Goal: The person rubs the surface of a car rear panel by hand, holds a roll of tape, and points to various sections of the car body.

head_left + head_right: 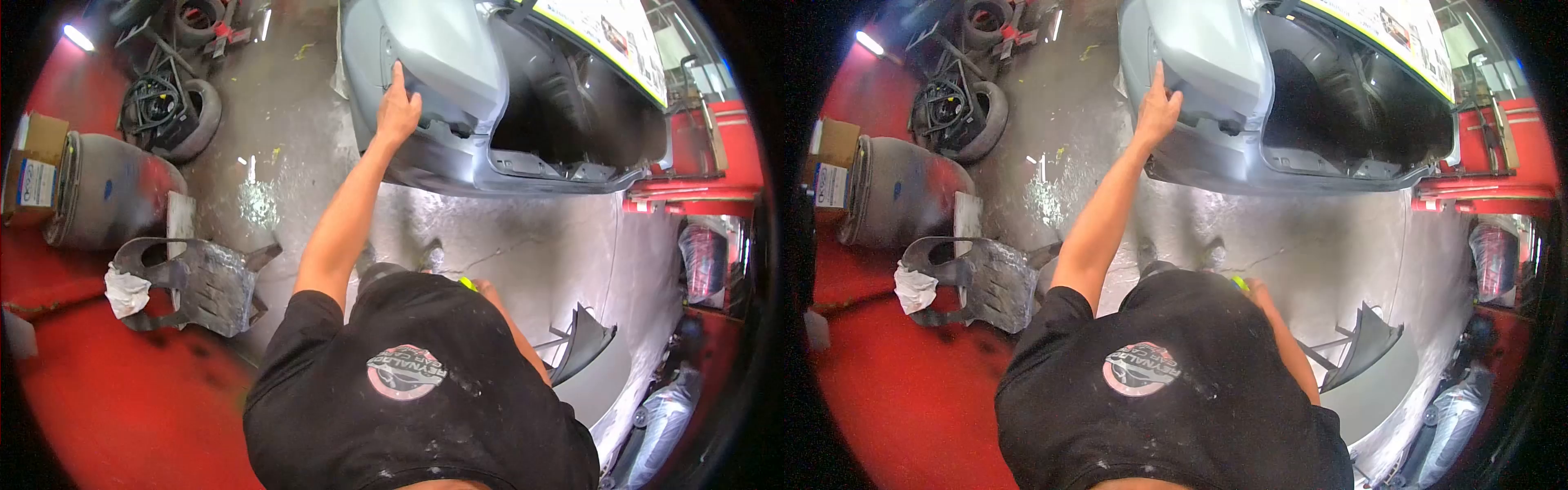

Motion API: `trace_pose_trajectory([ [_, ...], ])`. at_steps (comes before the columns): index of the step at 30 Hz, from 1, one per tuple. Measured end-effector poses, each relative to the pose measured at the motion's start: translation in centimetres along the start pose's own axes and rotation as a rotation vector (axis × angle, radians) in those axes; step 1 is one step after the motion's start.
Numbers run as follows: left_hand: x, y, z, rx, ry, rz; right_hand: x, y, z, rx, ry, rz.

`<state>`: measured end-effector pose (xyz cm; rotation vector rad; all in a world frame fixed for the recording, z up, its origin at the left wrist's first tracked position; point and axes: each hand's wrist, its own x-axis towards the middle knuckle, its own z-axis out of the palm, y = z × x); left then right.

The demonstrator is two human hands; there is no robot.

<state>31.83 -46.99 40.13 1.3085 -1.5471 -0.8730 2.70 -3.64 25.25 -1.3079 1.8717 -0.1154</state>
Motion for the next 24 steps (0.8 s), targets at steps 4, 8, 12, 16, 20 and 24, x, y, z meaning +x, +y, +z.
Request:
trace_pose_trajectory([
  [4,0.6,1.5,1.1,0.064,-0.053,0.018,-1.4,-0.6,-0.2,0.064,0.037,0.064],
  [8,-1.7,3.9,2.8,0.058,-0.089,-0.001,-1.7,-0.1,0.2,0.108,0.013,0.109],
  [12,-3.1,5.5,4.5,0.068,-0.110,0.002,-1.2,2.1,0.9,0.046,0.015,0.045],
  [16,-4.6,6.9,6.2,0.076,-0.137,0.054,-0.8,1.5,1.0,0.046,-0.028,0.102],
  [20,-6.1,8.2,7.6,0.063,-0.222,0.084,-0.1,1.2,1.2,-0.010,-0.066,0.120],
  [24,-9.3,8.1,9.3,0.063,-0.465,0.254,0.6,2.7,2.3,-0.044,-0.039,0.078],
])
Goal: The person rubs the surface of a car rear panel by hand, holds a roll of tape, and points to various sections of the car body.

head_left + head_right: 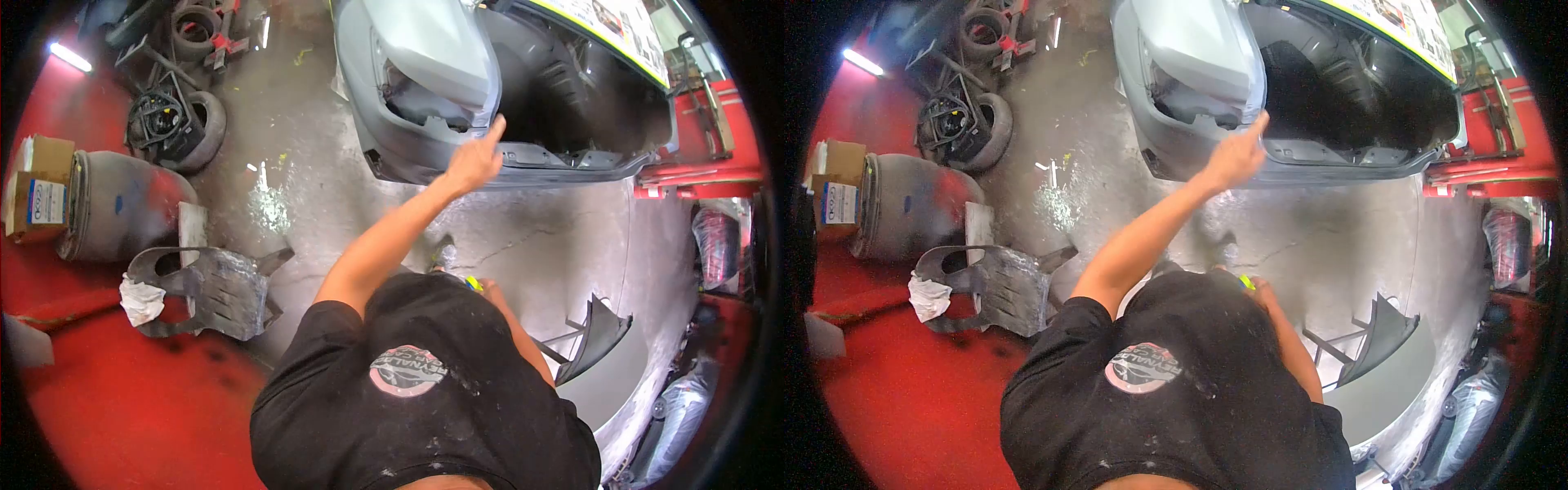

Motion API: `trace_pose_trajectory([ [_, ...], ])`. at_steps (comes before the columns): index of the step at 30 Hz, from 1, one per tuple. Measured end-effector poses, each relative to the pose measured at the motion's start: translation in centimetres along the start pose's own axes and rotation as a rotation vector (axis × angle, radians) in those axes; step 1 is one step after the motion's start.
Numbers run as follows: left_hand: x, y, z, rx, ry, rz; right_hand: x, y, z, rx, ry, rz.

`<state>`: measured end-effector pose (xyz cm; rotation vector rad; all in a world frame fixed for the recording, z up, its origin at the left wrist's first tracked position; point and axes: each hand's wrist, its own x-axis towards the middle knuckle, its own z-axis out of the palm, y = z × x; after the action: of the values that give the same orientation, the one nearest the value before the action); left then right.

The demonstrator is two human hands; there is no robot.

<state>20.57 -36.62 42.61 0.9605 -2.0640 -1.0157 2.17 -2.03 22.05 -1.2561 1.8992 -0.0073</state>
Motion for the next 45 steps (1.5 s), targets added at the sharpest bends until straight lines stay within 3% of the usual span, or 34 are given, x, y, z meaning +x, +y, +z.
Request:
trace_pose_trajectory([
  [4,-6.6,-5.4,8.7,-0.072,-0.228,0.230,0.2,1.2,1.1,0.031,0.074,-0.009],
  [6,-11.2,-5.4,8.8,-0.015,-0.435,0.050,-0.1,1.1,0.8,0.011,0.136,-0.029],
  [8,-17.1,-11.1,12.9,0.006,-0.475,0.067,0.6,1.9,0.7,-0.031,0.123,-0.006],
  [9,-19.7,-13.2,14.0,0.051,-0.620,-0.040,1.1,2.3,0.5,-0.053,0.118,0.003],
  [10,-22.1,-15.1,14.5,0.098,-0.760,-0.149,1.3,2.1,-0.1,-0.052,0.066,0.026],
  [12,-26.3,-18.1,13.8,0.124,-0.836,-0.214,1.5,1.7,-1.7,-0.054,-0.041,0.064],
  [14,-26.1,-17.3,11.4,0.236,-0.870,-0.525,2.9,4.8,-0.4,-0.004,0.003,-0.009],
  [16,-27.9,-19.3,10.6,0.281,-0.531,-0.600,3.5,6.3,-0.8,0.019,0.006,-0.061],
  [19,-28.0,-20.7,10.3,0.377,-0.495,-0.711,3.1,7.7,-2.5,0.056,-0.010,-0.083],
  [22,-28.4,-20.2,11.8,0.392,-0.388,-0.709,3.8,14.3,-1.8,0.149,0.041,-0.068],
  [25,-27.1,-18.4,14.7,0.347,-0.448,-0.721,3.9,20.1,-2.1,0.208,0.037,0.016],
  [27,-27.1,-17.7,18.3,0.345,-0.334,-0.712,2.0,21.7,-4.7,0.244,-0.054,0.146],
  [30,-25.5,-15.8,22.4,0.280,-0.167,-0.667,2.2,30.1,-2.6,0.211,0.024,0.110],
  [33,-21.5,-13.0,23.7,0.262,0.034,-0.567,-0.2,33.1,-4.3,0.107,0.059,0.084],
  [37,-11.7,-9.6,18.9,0.263,0.420,-0.388,-2.2,33.9,-7.9,0.269,0.007,0.132],
  [39,-6.1,-3.7,14.1,0.263,0.564,-0.455,-1.0,38.4,-5.7,0.427,0.069,0.094],
  [42,0.1,-3.0,8.8,0.341,0.751,-0.280,0.8,42.5,-2.5,0.100,0.275,-0.049],
  [43,1.7,-2.9,7.5,0.387,0.804,-0.238,0.5,41.6,-3.8,0.206,0.236,-0.022],
  [45,4.0,-0.1,5.2,0.208,0.757,-0.389,-1.6,38.4,-6.7,0.417,0.149,0.029],
])
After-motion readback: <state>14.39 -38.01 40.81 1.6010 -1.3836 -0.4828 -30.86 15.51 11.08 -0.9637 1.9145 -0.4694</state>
